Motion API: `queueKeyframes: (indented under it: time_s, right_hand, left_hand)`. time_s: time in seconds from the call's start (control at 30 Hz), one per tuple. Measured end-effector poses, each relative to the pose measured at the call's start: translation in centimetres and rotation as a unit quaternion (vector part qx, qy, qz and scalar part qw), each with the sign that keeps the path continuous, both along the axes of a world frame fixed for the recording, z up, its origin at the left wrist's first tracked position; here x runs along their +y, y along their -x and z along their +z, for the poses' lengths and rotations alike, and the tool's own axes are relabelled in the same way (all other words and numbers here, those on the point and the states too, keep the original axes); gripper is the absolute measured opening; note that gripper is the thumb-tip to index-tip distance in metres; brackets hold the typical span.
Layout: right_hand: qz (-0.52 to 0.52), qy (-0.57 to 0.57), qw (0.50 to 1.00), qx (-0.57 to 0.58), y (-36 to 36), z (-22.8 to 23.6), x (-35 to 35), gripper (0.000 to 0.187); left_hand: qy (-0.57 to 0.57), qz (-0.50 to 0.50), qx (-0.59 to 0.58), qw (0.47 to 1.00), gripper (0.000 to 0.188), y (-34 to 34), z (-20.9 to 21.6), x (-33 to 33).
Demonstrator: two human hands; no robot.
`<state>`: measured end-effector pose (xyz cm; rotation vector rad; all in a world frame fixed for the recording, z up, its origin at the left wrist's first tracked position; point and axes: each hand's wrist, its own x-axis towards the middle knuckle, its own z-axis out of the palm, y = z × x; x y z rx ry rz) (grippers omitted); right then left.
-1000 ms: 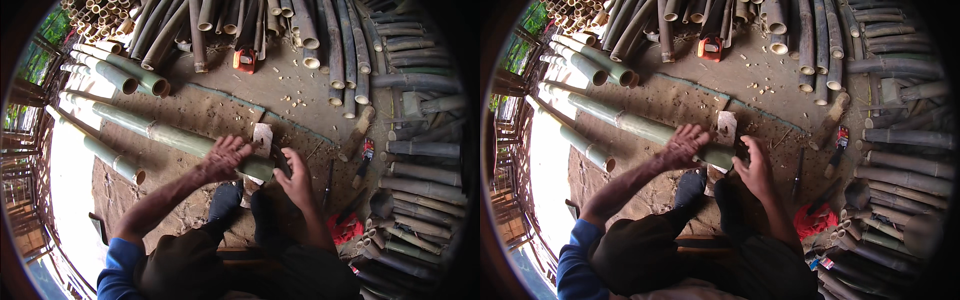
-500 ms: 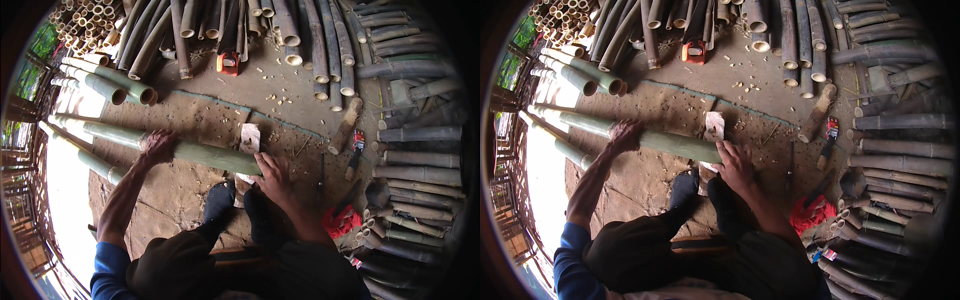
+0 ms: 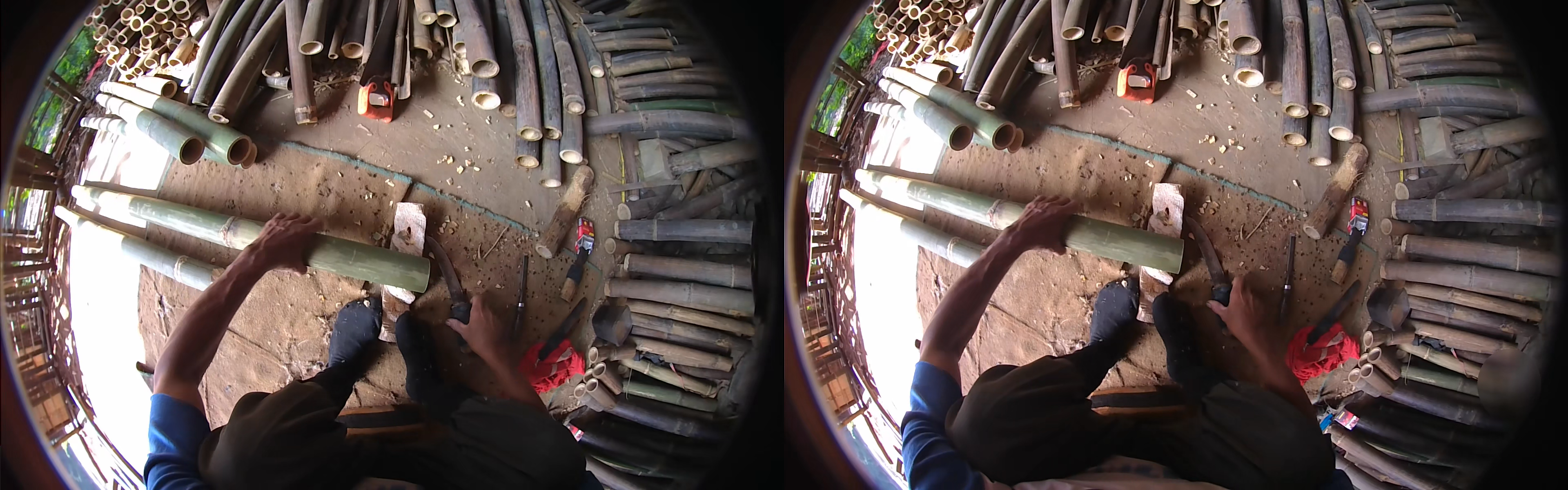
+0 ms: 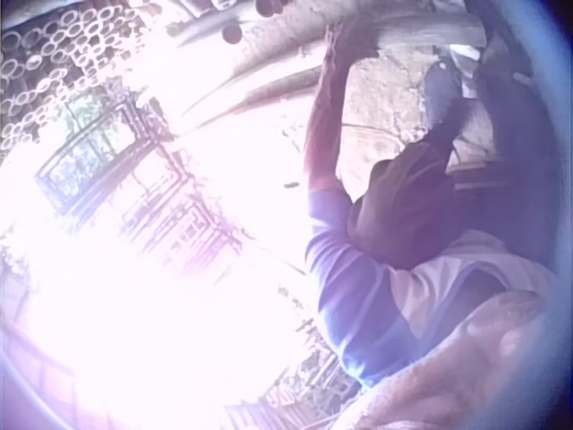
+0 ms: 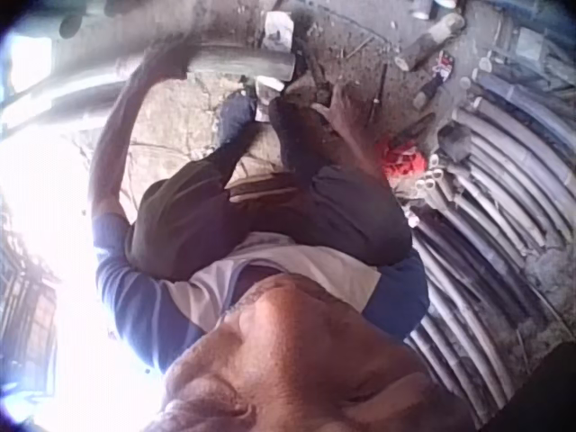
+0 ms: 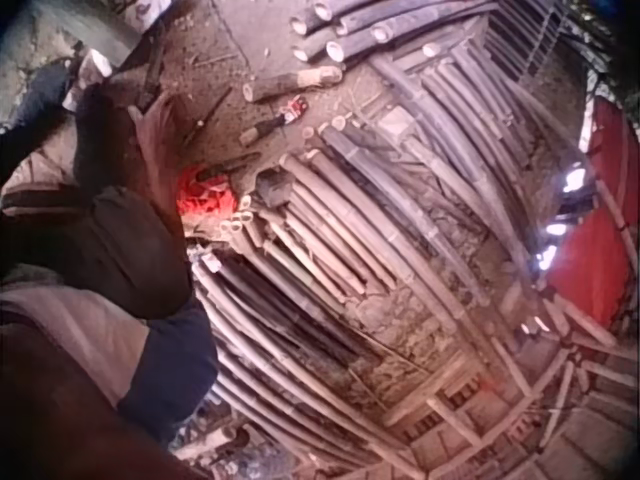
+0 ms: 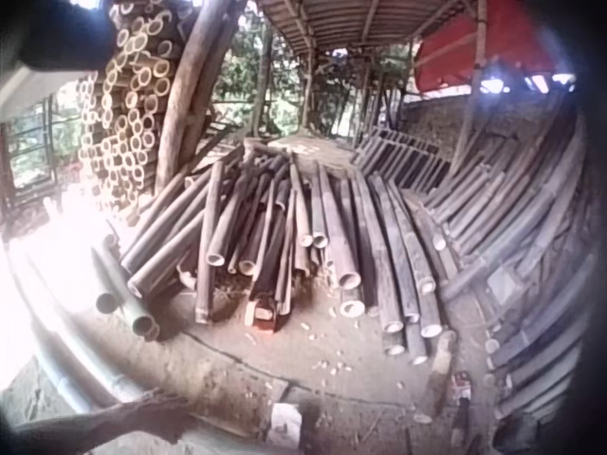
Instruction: The person cuts a piece of bamboo into sections using a knife. They rotate the bamboo by hand, carve notches into the surface, and repeatedly strike the knife against the wood to split or cut through the stalk.
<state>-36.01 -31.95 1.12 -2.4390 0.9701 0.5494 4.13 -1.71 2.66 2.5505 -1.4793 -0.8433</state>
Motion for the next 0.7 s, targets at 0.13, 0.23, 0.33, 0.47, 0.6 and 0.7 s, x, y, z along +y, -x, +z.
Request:
queueKeyframes:
  time_s: [0.13,0.23,0.33,0.47,0.6,0.7]
  right_hand:
    - [-0.067,0.037,0.988,-0.133,3.8,-4.1,0.1,0.061]
    - [-0.291,-0.255,0.909,-0.156,3.4,-2.3,-1.2,0.055]
    - [-0.155,-0.225,0.930,-0.245,-2.2,-0.9,-3.5,0.056]
    - [0.041,-0.173,0.954,-0.240,-15.9,0.9,-6.8,0.062]
    - [0.078,-0.166,0.972,-0.148,-21.8,-0.4,-7.1,0.069]
    - [0.095,-0.152,0.971,-0.160,-21.5,-1.2,-6.8,0.071]
  left_hand:
    - [0.035,-0.016,0.005,0.999,0.063,1.0,-0.5,-1.7]
    - [0.084,0.005,-0.031,0.996,0.063,2.2,-0.2,0.4]
    - [0.068,0.009,-0.028,0.997,0.061,1.9,-0.6,0.1]
    - [0.091,0.007,-0.041,0.995,0.065,1.7,-1.2,-0.2]
    - [0.119,-0.001,-0.045,0.992,0.067,1.9,-1.1,-0.4]
    - [0.108,0.010,-0.050,0.993,0.066,2.1,-1.3,0.8]
